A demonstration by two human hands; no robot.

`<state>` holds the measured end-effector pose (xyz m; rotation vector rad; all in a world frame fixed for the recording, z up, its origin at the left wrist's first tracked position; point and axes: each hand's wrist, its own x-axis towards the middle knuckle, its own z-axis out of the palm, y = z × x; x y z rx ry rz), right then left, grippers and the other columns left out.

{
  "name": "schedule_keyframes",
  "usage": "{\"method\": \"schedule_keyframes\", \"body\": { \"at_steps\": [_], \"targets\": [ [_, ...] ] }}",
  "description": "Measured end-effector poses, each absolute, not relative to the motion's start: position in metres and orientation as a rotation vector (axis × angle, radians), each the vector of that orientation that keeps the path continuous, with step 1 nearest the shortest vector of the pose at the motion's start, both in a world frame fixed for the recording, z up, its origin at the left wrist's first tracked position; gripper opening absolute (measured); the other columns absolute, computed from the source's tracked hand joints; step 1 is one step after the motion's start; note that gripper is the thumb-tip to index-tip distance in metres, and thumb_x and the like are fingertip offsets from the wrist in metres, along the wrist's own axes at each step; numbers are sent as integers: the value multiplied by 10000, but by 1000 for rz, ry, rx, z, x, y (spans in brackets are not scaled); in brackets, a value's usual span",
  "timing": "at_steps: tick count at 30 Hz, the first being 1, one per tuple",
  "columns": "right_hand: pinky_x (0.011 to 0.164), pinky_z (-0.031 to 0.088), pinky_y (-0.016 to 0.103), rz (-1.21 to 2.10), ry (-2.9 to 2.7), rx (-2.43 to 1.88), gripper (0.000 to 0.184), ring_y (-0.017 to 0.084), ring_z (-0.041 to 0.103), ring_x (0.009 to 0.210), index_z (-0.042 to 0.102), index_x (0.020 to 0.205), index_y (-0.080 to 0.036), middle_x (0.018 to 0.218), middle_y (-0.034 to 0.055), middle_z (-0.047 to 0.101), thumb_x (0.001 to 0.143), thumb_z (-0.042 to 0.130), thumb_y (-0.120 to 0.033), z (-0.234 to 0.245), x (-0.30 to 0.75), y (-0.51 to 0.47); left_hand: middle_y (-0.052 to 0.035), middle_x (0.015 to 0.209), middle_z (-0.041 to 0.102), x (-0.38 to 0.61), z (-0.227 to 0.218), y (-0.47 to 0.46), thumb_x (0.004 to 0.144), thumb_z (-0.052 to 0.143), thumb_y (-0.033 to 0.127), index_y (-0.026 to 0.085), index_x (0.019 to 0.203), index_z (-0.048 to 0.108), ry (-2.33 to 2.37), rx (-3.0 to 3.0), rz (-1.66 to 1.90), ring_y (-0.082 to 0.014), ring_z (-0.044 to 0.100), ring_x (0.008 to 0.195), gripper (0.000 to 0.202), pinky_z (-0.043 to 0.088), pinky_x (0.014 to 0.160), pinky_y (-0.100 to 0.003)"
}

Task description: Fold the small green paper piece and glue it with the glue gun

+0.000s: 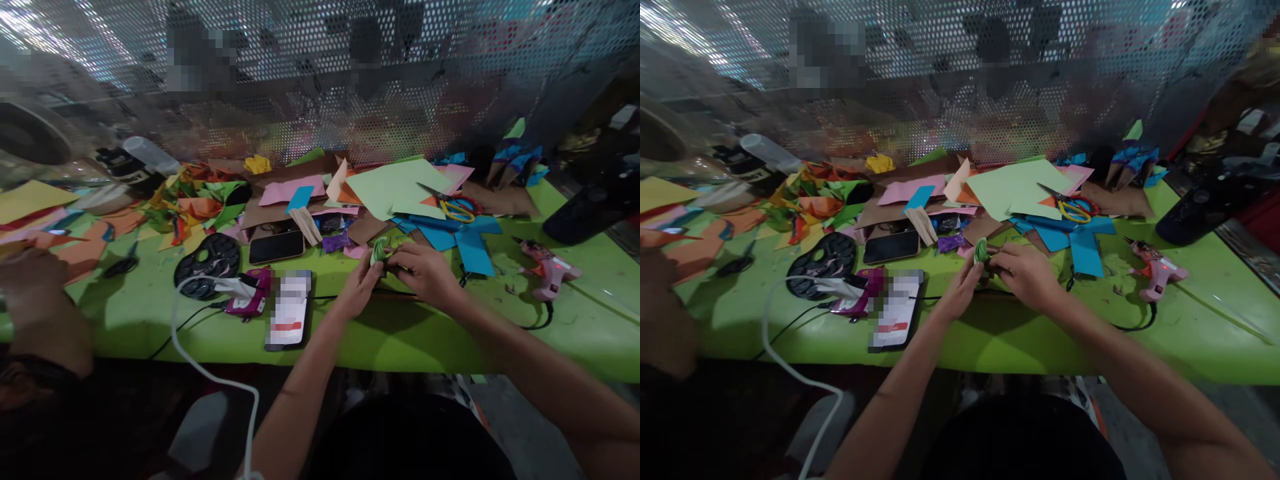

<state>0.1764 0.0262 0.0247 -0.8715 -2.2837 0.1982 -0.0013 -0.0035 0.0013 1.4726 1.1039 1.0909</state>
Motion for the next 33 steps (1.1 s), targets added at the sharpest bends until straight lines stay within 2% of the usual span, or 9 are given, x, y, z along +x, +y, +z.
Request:
{"method": "schedule_keyframes", "body": {
  "at_steps": [10,15,21,24,29,33],
  "targets": [
    [676,396,311,-62,-2243,-896,115,194,610,768,656,857,-213,847,57,695,894,561,-159,23,175,22,-22,870,567,-2,-6,-4,909,428,630,198,1161,568,1080,1457,1029,-146,524,788,520,480,700,-240],
    [656,398,299,-6,-2204,-920,64,196,611,773,649,863,-207,841,55,689,890,591,-200,23,177,25,-38,945,605,-1,-4,-5,918,429,611,194,1188,572,1110,1458,1058,-171,545,866,517,488,801,-279],
    [600,407,275,260,-2128,-933,34,178,612,731,658,852,-205,839,49,685,871,646,-230,31,180,28,-65,1197,632,-1,-2,-4,943,422,552,198,1296,546,1098,1491,1152,-215,533,1151,515,412,1024,-313],
    [584,420,273,321,-2061,-932,37,178,613,724,665,847,-205,815,48,673,868,650,-231,37,183,29,-72,1235,629,-3,-3,-3,946,423,538,193,1325,528,1099,1491,1163,-215,520,1198,523,391,1048,-314],
    [677,487,298,382,-2060,-863,77,189,640,794,704,874,-218,861,56,691,881,629,-233,41,186,29,-81,1355,572,-3,0,-4,939,440,524,190,1365,502,1069,1476,1211,-206,480,1283,545,341,1098,-302],
    [723,496,297,369,-2183,-792,120,189,658,829,717,867,-222,893,63,705,889,601,-199,39,183,26,-87,1335,582,-2,2,-5,950,428,511,188,1336,528,1043,1492,1203,-212,507,1251,513,344,1104,-323]
  ]
}}
